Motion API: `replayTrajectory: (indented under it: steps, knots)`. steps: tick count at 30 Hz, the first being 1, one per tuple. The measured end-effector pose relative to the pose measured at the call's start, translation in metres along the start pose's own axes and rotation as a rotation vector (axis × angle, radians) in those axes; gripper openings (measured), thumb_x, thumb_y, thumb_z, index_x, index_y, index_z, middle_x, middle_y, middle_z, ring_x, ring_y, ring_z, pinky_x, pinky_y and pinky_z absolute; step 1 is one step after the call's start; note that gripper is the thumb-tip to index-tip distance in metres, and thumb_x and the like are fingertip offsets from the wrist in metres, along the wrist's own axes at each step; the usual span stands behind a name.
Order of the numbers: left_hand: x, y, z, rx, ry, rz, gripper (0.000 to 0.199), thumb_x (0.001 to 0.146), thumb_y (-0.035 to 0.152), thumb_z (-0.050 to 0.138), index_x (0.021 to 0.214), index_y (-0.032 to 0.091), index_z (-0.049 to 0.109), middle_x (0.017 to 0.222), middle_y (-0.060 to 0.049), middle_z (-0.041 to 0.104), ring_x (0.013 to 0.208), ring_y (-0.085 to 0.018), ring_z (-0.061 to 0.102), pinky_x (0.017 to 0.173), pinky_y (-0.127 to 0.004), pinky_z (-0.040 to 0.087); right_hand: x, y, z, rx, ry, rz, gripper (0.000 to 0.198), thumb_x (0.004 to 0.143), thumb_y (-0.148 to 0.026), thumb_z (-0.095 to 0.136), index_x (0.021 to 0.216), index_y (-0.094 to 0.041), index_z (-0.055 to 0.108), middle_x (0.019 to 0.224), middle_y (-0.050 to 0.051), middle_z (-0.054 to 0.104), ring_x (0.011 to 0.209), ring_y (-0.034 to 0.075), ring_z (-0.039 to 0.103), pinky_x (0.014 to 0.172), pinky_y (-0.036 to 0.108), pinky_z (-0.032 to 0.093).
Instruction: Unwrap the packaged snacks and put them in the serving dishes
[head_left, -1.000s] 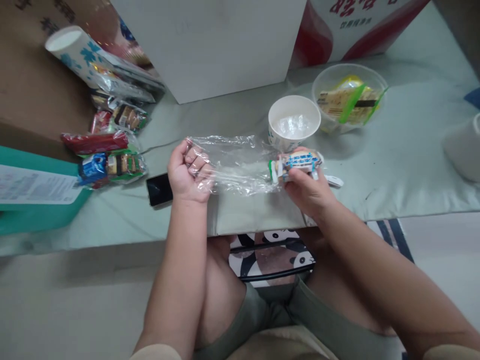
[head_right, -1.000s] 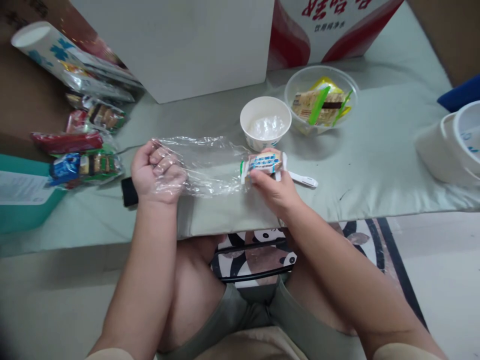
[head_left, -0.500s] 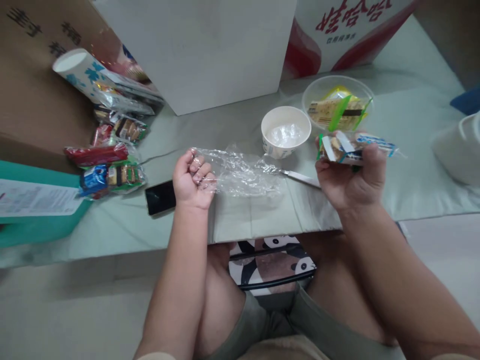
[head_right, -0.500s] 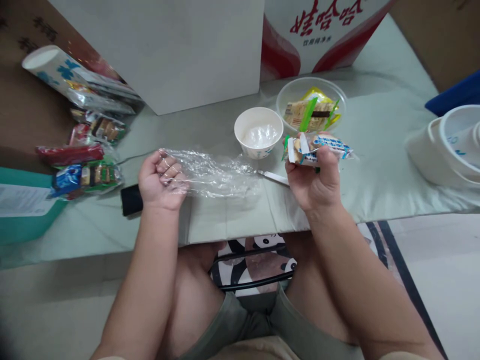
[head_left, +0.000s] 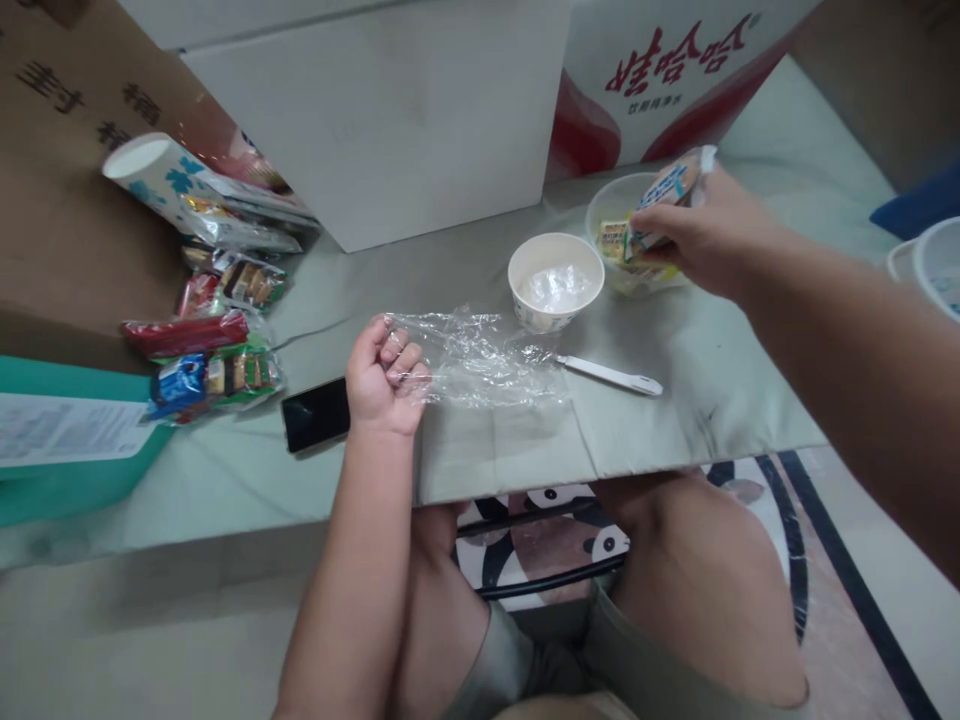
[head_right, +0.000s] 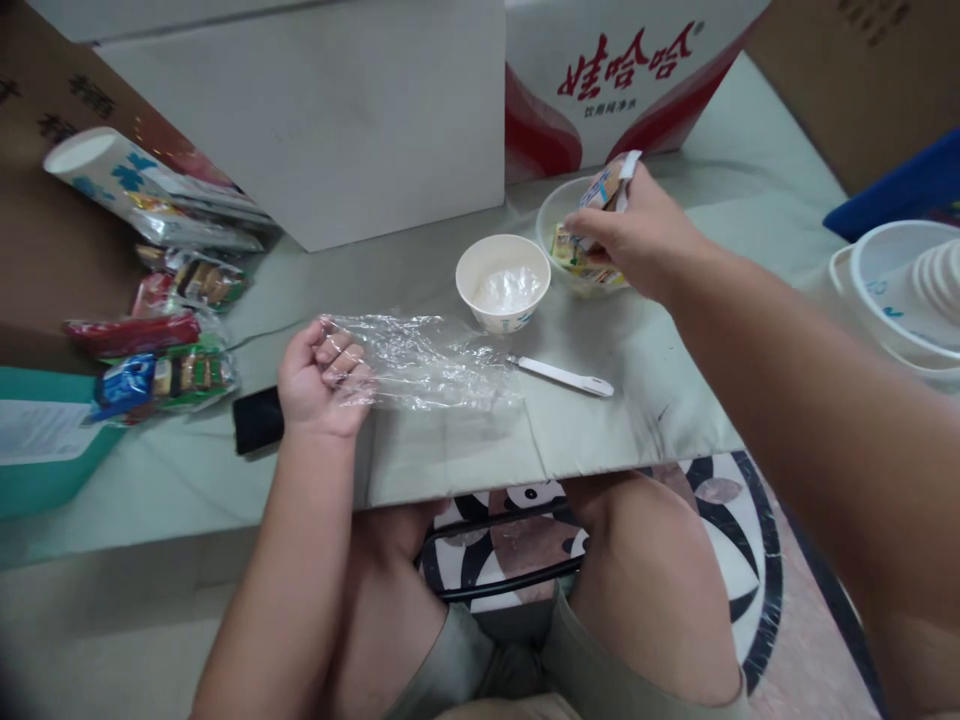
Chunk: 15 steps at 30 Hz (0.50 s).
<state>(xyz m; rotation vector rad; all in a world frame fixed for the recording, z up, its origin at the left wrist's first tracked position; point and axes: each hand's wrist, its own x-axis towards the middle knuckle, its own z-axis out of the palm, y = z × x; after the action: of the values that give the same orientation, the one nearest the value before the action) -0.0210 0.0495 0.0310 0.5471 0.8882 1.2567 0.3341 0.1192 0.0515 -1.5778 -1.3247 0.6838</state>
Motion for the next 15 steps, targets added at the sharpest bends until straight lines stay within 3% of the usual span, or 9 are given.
replayTrajectory:
  steps: [3, 8, 11, 15]
  knots:
    - [-0.006, 0.001, 0.009, -0.14, 0.108, -0.045, 0.025, 0.091, 0.02, 0.065, 0.071, 0.02, 0.05, 0.05, 0.011, 0.029, 0.033, -0.001, 0.021, 0.03, -0.015, 0.014, 0.003, -0.019, -0.005, 0.169, -0.035, 0.345, 0.035, 0.077, -0.002, 0.07, 0.1, -0.02, 0.052, 0.09, -0.003, 0.063, 0.085, 0.016, 0.069, 0.075, 0.04, 0.06]
    - [-0.013, 0.003, 0.022, -0.239, 0.194, -0.076, 0.032, 0.102, 0.015, 0.042, 0.071, 0.018, 0.05, 0.047, 0.01, 0.032, 0.029, -0.001, 0.028, 0.029, -0.014, 0.014, 0.009, -0.03, -0.01, -0.008, -0.115, 0.425, 0.042, 0.08, 0.001, 0.067, 0.115, -0.023, 0.068, 0.095, 0.0, 0.069, 0.081, 0.017, 0.07, 0.069, 0.043, 0.059]
    - [-0.013, 0.004, 0.026, -0.242, 0.206, -0.081, 0.035, 0.104, 0.015, 0.038, 0.071, 0.018, 0.05, 0.046, 0.01, 0.032, 0.028, -0.001, 0.028, 0.028, -0.014, 0.013, 0.015, -0.02, -0.018, -0.216, -0.178, 0.286, 0.046, 0.075, -0.013, 0.082, 0.119, -0.019, 0.072, 0.106, 0.004, 0.074, 0.076, 0.014, 0.068, 0.069, 0.041, 0.053]
    - [-0.013, 0.003, 0.029, -0.233, 0.206, -0.086, 0.035, 0.104, 0.015, 0.039, 0.072, 0.018, 0.052, 0.046, 0.01, 0.031, 0.028, 0.0, 0.027, 0.029, -0.013, 0.011, 0.027, 0.0, -0.028, -0.6, -0.202, -0.149, 0.056, 0.065, -0.04, 0.089, 0.114, -0.016, 0.075, 0.11, 0.004, 0.078, 0.082, 0.012, 0.065, 0.073, 0.038, 0.043]
